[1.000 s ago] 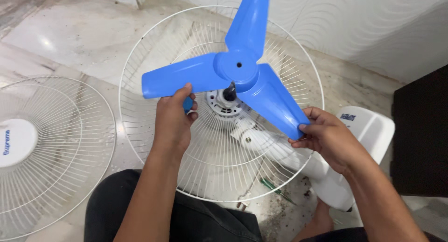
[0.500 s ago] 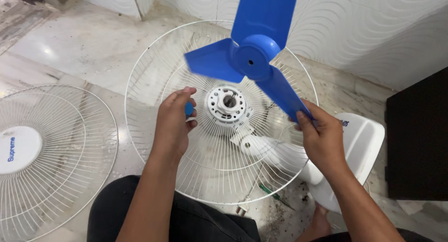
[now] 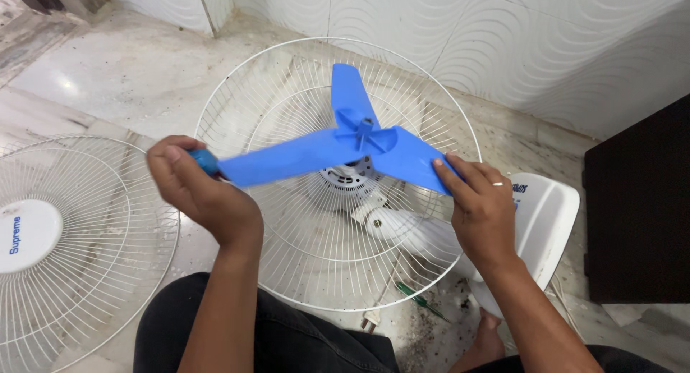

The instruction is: The person assembles a table fan by connecting the motor housing to the control head, attaching the front wire cage, and securing the blue fan blades with a nut. The person uses a screwdriver to tighten screws and secures the blades by hand.

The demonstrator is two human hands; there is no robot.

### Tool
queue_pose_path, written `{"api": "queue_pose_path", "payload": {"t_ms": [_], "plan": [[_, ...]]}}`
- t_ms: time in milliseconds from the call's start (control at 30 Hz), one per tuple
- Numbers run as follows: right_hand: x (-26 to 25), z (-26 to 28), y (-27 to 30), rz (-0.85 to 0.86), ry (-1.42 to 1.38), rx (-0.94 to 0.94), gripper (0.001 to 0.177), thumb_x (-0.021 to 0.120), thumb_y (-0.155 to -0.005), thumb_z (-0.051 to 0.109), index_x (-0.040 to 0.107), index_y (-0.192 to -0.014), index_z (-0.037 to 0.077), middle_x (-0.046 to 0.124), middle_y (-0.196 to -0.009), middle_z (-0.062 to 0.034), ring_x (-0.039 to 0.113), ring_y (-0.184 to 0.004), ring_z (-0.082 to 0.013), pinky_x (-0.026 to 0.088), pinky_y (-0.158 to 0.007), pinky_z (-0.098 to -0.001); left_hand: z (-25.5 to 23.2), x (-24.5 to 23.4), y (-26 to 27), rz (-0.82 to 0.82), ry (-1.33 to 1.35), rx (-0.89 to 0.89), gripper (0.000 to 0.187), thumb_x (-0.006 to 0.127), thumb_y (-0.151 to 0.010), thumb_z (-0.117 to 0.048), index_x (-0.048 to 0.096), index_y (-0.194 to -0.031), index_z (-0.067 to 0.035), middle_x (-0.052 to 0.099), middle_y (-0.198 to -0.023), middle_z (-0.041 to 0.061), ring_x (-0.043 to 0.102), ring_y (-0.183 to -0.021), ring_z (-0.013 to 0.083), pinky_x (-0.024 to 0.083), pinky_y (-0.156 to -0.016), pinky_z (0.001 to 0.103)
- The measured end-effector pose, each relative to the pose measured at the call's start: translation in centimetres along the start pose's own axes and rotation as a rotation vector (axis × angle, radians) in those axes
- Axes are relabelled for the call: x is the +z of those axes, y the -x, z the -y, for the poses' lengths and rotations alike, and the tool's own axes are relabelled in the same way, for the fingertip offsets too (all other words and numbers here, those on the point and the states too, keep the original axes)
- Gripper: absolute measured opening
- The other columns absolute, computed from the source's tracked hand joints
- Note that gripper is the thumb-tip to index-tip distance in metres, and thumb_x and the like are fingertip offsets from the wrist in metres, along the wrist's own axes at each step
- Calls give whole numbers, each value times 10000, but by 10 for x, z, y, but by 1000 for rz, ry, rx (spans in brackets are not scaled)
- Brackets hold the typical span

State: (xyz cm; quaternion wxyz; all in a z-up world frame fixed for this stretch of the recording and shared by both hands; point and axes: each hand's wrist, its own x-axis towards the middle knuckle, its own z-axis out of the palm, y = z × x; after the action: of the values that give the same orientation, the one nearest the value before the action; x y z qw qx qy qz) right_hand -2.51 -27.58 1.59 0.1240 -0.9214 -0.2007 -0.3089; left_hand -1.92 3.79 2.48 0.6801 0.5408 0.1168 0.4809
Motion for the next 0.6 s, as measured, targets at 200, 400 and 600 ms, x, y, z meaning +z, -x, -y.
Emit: {"api": "queue_pose_path", "payload": {"t_ms": [200, 400, 600], "plan": [[4, -8, 4, 39, 23, 2, 534, 693, -853, -44, 719, -1322, 211, 699, -1336, -46, 632, -1156, -303, 480, -1008, -458, -24, 1, -1, 241, -448, 466, 41, 604, -1101, -40, 579, -1099, -7, 493, -1122, 92, 536, -939, 161, 454, -761, 285], [3, -9, 1, 64, -74, -12, 553, 692, -816, -72, 730, -1290, 212, 688, -1350, -54, 619, -1129, -315, 496, -1004, -445, -56, 10, 10, 474, -822, 512, 182, 707, -980, -15, 672, -1158, -36, 556, -1180, 127, 585, -1062, 294, 483, -844, 400], [3, -6, 2, 65, -130, -17, 556, 669, -811, -119, 747, -1263, 195, 686, -1362, -58, 607, -1125, -325, 545, -965, -416, -57, 16, 6, 538, -829, 427, 214, 710, -933, 7, 693, -1145, -20, 645, -1087, 134, 625, -1001, 298, 506, -837, 427]]}}
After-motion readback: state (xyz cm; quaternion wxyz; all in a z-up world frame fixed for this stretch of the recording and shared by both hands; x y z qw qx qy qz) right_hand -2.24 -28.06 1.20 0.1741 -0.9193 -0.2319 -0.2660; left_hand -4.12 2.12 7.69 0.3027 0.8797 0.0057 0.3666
